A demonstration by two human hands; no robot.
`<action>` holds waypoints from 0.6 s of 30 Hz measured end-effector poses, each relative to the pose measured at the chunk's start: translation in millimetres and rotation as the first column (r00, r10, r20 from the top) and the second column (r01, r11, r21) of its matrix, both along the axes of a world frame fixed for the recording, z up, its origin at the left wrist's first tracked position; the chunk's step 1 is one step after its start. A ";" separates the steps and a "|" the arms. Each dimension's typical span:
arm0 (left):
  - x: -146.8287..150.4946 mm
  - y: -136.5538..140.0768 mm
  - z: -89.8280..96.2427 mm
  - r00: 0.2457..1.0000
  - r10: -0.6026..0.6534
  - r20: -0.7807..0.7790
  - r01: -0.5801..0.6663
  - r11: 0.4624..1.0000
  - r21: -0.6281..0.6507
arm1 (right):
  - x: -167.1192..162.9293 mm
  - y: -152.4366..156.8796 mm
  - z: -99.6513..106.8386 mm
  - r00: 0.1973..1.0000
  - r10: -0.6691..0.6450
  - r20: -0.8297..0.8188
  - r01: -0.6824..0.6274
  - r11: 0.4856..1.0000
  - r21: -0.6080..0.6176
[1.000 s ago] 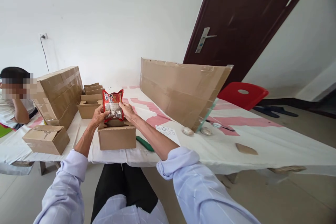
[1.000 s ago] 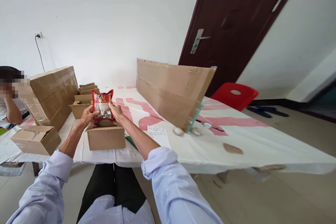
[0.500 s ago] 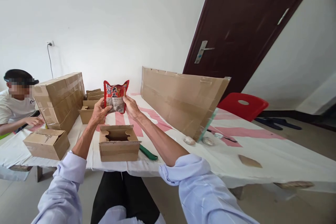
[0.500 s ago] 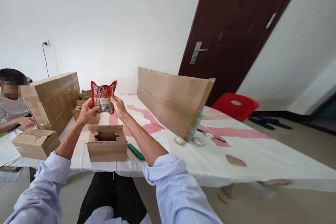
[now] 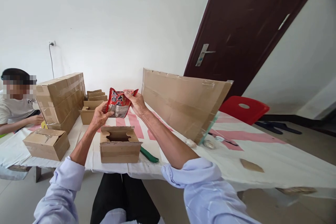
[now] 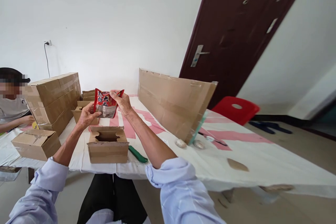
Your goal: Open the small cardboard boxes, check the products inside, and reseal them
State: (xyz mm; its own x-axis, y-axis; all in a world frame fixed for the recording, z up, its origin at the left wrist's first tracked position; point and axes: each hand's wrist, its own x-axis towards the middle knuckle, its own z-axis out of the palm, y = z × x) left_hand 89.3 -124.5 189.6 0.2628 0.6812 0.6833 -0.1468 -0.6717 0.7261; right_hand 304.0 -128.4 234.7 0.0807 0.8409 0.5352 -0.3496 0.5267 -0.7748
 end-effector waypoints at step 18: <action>-3.3 3.6 -35.6 0.997 -0.074 0.022 0.077 0.975 -0.209 | -7.0 19.6 -9.7 0.987 -0.162 -0.004 0.157 0.963 -0.218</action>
